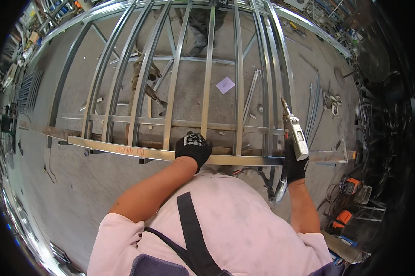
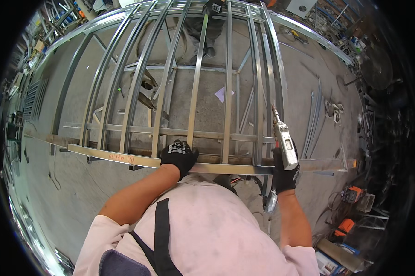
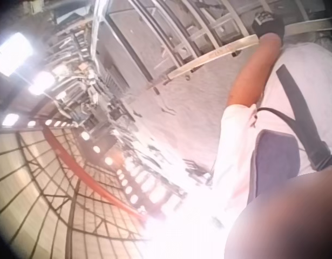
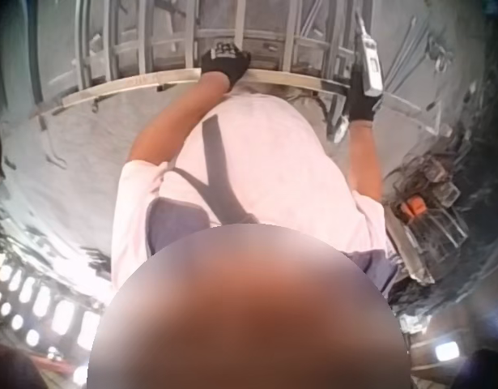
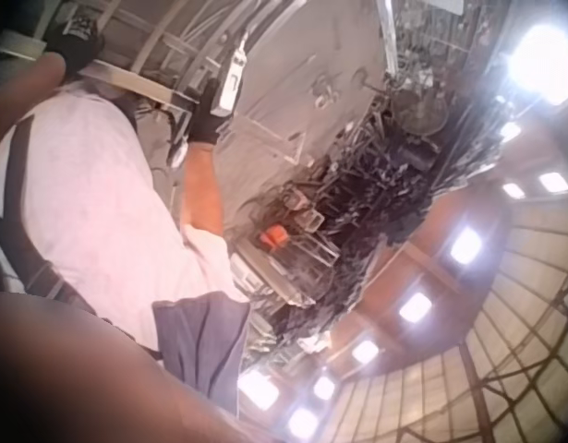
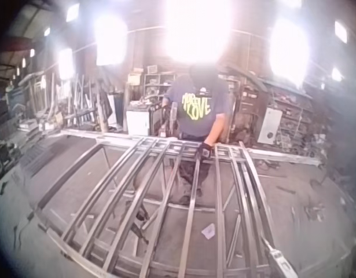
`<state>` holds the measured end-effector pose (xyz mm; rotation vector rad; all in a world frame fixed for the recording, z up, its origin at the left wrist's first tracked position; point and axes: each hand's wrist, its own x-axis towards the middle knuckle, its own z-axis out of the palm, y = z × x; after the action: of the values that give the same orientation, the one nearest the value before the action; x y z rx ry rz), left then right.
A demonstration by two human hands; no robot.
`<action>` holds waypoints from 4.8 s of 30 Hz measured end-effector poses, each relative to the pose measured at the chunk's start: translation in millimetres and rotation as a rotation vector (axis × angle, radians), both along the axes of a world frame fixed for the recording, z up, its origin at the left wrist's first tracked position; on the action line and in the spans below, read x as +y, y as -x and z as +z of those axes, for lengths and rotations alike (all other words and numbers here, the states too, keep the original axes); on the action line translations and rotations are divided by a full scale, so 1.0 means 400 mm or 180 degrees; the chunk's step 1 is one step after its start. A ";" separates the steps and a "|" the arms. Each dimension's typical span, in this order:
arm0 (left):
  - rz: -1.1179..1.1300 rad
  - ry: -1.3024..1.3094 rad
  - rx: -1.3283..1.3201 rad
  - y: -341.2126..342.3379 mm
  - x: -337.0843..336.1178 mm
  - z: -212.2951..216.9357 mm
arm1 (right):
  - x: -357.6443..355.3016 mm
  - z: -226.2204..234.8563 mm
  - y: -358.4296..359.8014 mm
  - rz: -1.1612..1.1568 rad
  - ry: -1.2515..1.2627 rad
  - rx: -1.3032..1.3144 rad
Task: The person welds a metal frame using a handheld welding torch, creating bright sparks at the joints. They reposition the frame and continue welding along different seams.
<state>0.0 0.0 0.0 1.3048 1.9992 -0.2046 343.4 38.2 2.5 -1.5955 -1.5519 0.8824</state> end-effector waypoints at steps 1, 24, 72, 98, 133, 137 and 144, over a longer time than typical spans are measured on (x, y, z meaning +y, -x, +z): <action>-0.0107 -0.0128 0.0009 0.006 -0.013 0.002 | 0.000 -0.007 -0.006 -0.0036 0.0021 0.0088; 0.1290 -0.2209 0.2225 0.722 -0.288 -0.152 | 0.148 0.447 0.054 0.0903 0.1346 -0.0183; 0.1606 -0.2430 0.2694 0.706 -0.263 -0.145 | 0.372 0.260 0.369 0.3945 0.3684 -0.0501; 0.1644 -0.2399 0.2652 0.705 -0.260 -0.142 | 0.373 0.258 0.348 0.3734 0.3879 -0.0315; 0.1764 -0.2423 0.2529 0.707 -0.254 -0.142 | 0.367 0.257 0.283 0.4284 0.3020 -0.0421; 0.1879 -0.2486 0.2399 0.707 -0.259 -0.146 | 0.369 0.266 0.235 0.3984 0.2686 -0.0342; 0.1839 -0.2392 0.2435 0.708 -0.260 -0.151 | 0.249 0.291 0.143 0.2605 0.2529 0.0323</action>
<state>-283.2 -104.1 -60.5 1.0530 3.2231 0.4337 286.2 137.7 118.7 -1.3087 -1.9252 2.1988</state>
